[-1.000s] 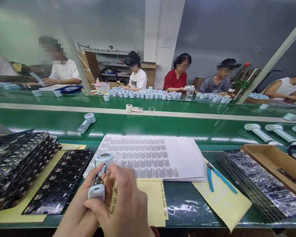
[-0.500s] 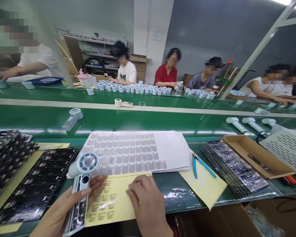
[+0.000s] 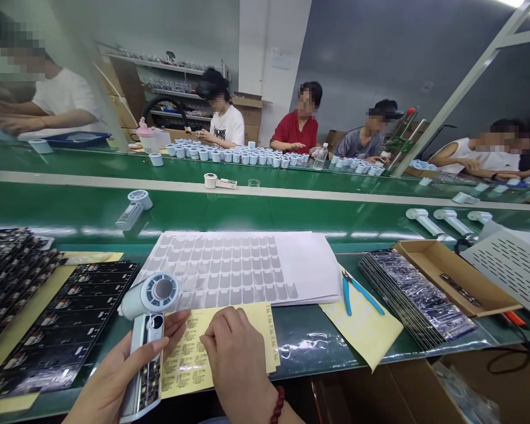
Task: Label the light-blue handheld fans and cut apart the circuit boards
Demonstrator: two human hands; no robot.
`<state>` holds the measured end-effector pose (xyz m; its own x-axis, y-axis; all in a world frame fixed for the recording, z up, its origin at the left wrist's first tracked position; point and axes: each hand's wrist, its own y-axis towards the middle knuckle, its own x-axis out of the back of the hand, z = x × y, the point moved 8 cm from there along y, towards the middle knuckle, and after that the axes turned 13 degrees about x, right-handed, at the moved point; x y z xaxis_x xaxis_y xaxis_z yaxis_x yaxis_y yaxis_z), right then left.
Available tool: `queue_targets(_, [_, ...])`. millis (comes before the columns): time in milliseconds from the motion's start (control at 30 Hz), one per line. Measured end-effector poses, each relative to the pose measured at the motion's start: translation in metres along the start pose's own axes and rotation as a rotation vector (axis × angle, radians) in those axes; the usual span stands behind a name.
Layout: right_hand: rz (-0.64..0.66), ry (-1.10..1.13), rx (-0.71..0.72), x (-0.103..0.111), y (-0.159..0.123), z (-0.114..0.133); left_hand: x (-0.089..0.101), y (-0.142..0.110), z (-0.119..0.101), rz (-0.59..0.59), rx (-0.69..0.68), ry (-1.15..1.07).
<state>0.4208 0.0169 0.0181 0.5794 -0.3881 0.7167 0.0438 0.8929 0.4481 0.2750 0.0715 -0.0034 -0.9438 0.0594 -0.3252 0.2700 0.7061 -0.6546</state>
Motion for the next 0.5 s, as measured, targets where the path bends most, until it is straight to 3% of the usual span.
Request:
queue_targets(100, [-0.020,0.194,-0.030,0.002,-0.002,-0.006,0.000,0.001,0.001,-0.003,0.013,-0.005])
queue_targets(233, [-0.055,0.603,-0.201,0.016,-0.001,-0.009,-0.002,-0.001,0.002,-0.005,0.055,-0.012])
queue_targets(333, [-0.056,0.734,-0.241,0.028,0.007,0.001,-0.005,-0.003,-0.003,-0.002,0.062,0.007])
queue_targets(500, [0.027,0.826,-0.177,0.031,0.027,0.027,-0.013,0.002,-0.013,-0.004,0.022,-0.047])
